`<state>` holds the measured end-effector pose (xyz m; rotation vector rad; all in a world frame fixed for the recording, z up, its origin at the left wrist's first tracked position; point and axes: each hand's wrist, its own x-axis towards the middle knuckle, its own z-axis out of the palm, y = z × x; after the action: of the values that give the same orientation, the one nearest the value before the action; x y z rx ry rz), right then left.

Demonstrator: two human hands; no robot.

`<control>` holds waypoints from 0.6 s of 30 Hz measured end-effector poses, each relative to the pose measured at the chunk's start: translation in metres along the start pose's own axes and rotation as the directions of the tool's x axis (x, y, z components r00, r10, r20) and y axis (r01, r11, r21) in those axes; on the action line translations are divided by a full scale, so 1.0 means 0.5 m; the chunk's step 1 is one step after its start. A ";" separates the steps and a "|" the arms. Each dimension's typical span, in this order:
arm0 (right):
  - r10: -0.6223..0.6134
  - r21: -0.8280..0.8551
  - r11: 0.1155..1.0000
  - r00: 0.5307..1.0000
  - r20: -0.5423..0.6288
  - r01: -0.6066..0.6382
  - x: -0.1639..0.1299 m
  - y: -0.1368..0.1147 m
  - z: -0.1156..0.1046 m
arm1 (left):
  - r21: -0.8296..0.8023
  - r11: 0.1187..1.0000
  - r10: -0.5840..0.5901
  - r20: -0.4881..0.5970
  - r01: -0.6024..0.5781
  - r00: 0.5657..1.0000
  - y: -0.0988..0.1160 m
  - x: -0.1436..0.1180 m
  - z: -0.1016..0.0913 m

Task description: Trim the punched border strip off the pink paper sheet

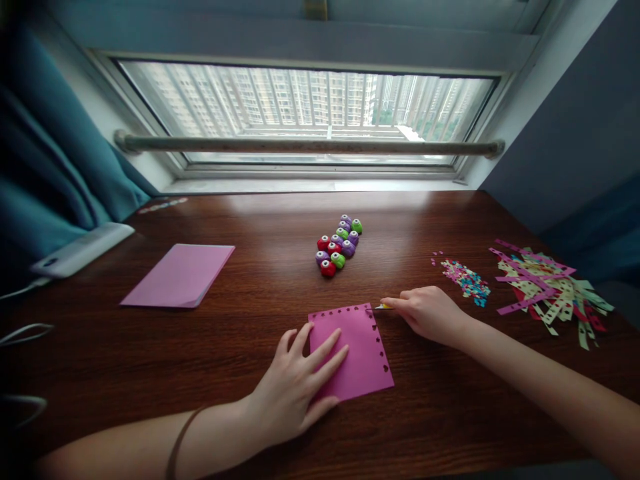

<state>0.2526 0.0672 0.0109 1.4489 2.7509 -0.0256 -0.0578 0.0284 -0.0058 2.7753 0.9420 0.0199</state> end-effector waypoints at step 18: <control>0.153 0.297 0.948 0.982 -0.110 -0.114 0.036 -0.101 -0.034 | -0.047 0.971 0.233 -0.017 -0.234 0.972 0.002 -0.017 -0.008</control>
<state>0.2005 0.0539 0.0273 1.7645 2.8390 -0.3574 -0.0641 0.0235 -0.0011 2.8259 0.6036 0.0945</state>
